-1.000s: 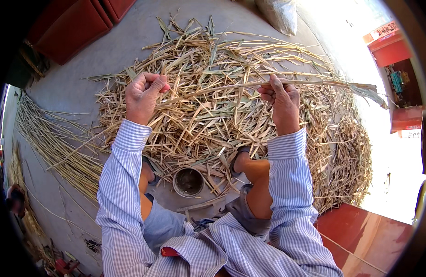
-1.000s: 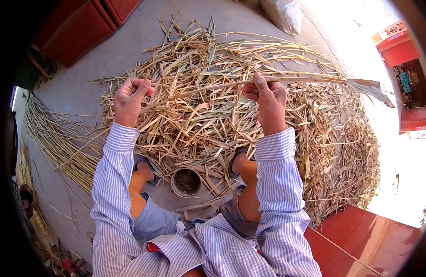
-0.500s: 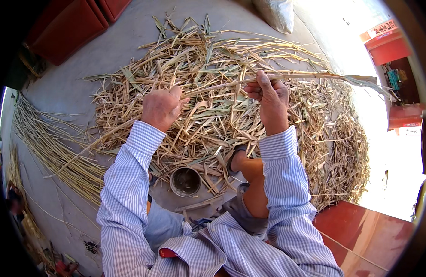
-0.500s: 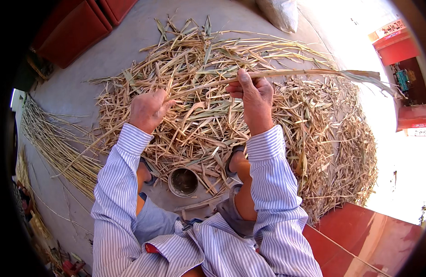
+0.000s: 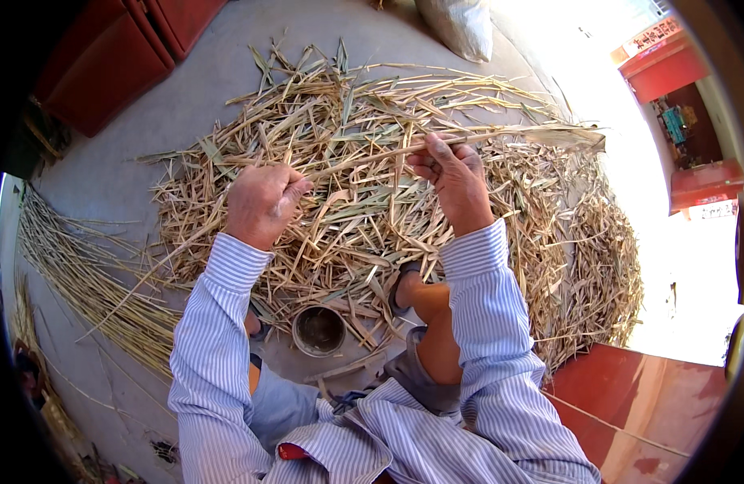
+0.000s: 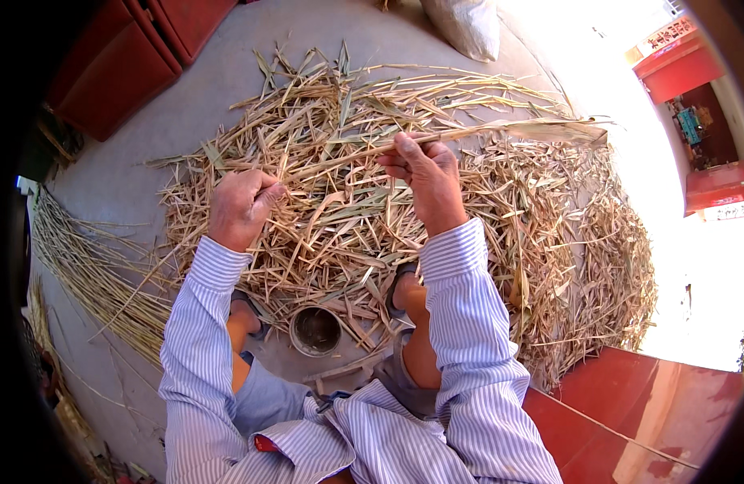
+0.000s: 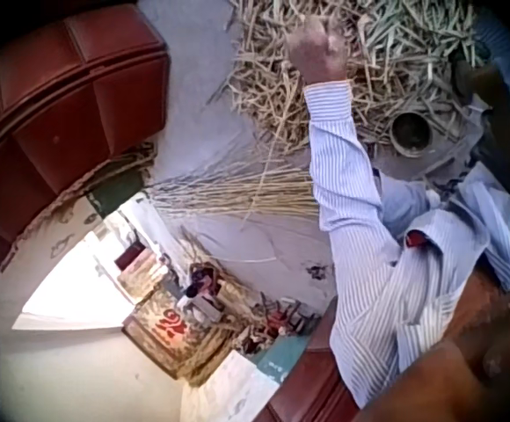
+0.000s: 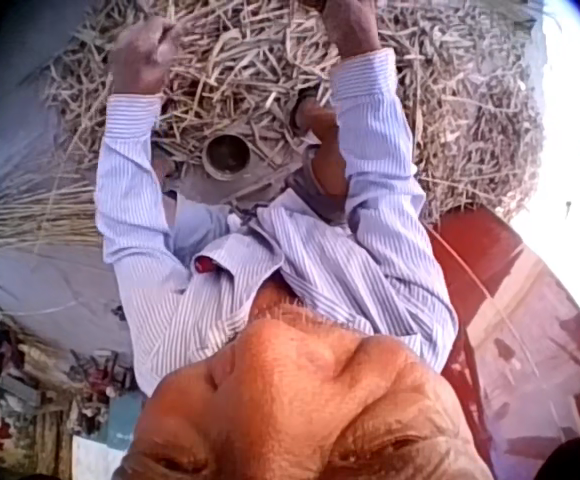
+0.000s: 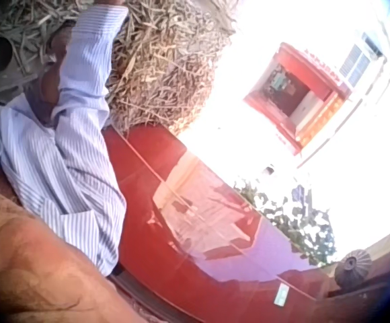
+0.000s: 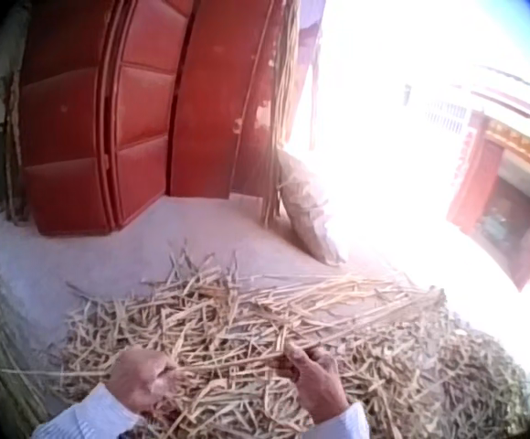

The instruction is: The person sits on the floor and repeatedly strips dried leaves from long straw stalks by hand. The stripped leaves are dropped onto a pile on the floor, and the cleaned stalks are set aside.

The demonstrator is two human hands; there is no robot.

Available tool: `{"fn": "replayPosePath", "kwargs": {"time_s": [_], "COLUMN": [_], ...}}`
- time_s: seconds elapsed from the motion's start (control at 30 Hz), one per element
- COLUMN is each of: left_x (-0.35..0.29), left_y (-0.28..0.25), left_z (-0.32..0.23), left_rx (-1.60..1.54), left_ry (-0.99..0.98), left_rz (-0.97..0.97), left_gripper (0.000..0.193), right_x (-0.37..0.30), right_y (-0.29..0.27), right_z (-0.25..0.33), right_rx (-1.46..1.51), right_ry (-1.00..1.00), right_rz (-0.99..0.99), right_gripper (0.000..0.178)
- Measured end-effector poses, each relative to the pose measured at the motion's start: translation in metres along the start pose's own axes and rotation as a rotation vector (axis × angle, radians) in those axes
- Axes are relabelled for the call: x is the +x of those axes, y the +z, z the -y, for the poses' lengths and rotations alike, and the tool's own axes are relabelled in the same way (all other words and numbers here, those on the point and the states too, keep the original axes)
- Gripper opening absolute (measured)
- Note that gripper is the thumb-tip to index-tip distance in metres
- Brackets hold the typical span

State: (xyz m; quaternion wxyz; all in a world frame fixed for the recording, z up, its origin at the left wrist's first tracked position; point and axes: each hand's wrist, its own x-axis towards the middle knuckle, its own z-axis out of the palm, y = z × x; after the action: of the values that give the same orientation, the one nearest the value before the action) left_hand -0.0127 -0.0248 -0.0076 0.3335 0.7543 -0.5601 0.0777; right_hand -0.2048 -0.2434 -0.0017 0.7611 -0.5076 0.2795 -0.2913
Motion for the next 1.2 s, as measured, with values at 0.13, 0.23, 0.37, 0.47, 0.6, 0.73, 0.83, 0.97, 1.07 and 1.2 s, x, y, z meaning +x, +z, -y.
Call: {"fn": "replayPosePath", "kwargs": {"time_s": [0.13,0.23,0.37,0.47,0.6,0.73,0.83,0.97,1.07,1.2], "left_x": [-0.008,-0.008,0.006,0.005,-0.001,-0.006,-0.009,0.001,0.007,-0.004], "left_y": [-0.019,-0.001,0.018,0.025,0.028,0.033,0.037,0.015,-0.017,-0.022], "left_z": [0.021,0.010,-0.033,-0.040,-0.036,-0.033,-0.027,-0.005,0.035,0.055], "left_rx": [-0.002,-0.313,-0.226,-0.359,-0.512,-0.710,-0.886,-1.070,-1.185,-0.516], "left_ry": [-0.137,-0.245,-0.226,-0.358,-0.456,-0.561,-0.686,-0.883,-0.800,-0.549], "left_rz": [0.168,0.077,0.116,0.133,0.032,-0.002,0.047,-0.090,-0.247,-0.093], "left_gripper": [0.023,0.024,0.023,0.023,0.019,0.016,0.015,0.015,0.016,0.025], "right_x": [0.004,0.002,-0.007,-0.007,-0.011,-0.011,-0.013,-0.012,-0.009,-0.007], "right_y": [-0.018,0.000,0.028,0.036,0.046,0.046,0.045,0.033,0.010,0.000], "right_z": [0.005,0.000,-0.014,-0.019,-0.019,-0.022,-0.022,-0.019,-0.010,-0.008], "right_rx": [0.011,0.020,0.065,0.039,-0.010,-0.066,-0.088,-0.092,-0.135,-0.101], "right_ry": [-0.002,0.043,0.077,0.074,0.081,0.125,0.080,0.043,0.029,0.045], "right_rz": [-0.137,-0.045,0.128,0.183,0.164,0.151,0.181,0.137,0.057,0.058], "right_gripper": [0.021,0.021,0.020,0.022,0.023,0.024,0.024,0.022,0.023,0.025]}}
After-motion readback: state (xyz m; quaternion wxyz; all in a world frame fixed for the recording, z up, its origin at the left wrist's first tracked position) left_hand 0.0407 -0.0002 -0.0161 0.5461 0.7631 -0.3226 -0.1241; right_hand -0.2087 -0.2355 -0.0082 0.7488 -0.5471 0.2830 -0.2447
